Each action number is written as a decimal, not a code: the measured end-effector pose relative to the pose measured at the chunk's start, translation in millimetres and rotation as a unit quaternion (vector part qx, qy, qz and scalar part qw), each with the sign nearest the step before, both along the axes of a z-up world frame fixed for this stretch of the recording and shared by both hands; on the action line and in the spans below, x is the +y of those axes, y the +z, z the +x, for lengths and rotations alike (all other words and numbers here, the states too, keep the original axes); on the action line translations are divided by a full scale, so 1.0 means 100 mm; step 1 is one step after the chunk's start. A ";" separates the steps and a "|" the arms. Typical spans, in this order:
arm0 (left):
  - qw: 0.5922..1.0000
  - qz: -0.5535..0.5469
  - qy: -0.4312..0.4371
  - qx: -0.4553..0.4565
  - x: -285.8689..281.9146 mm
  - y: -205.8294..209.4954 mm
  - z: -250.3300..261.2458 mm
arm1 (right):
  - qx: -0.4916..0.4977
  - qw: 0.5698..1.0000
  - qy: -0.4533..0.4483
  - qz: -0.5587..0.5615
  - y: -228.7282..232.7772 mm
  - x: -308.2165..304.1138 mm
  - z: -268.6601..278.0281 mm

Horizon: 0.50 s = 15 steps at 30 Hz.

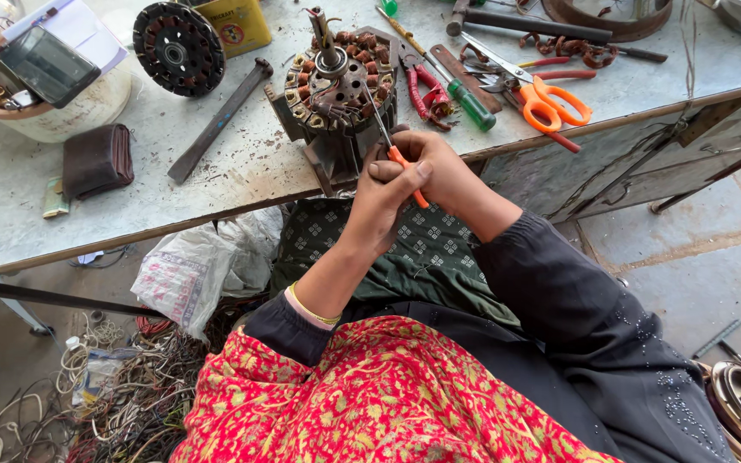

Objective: The person uses orange-handled pliers to pull and remove copper wire coils from a motor stator. They then use a screwdriver to scrape and clean the inside of the stator slots.

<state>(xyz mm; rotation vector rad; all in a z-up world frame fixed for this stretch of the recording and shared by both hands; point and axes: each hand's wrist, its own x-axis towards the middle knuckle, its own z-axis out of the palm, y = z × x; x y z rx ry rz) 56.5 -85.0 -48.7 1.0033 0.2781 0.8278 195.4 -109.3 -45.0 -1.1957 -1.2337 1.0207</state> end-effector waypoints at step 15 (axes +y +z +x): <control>0.997 0.057 0.058 -0.015 -0.06 -0.12 0.06 | 0.046 0.998 0.038 -0.028 0.08 -0.07 0.01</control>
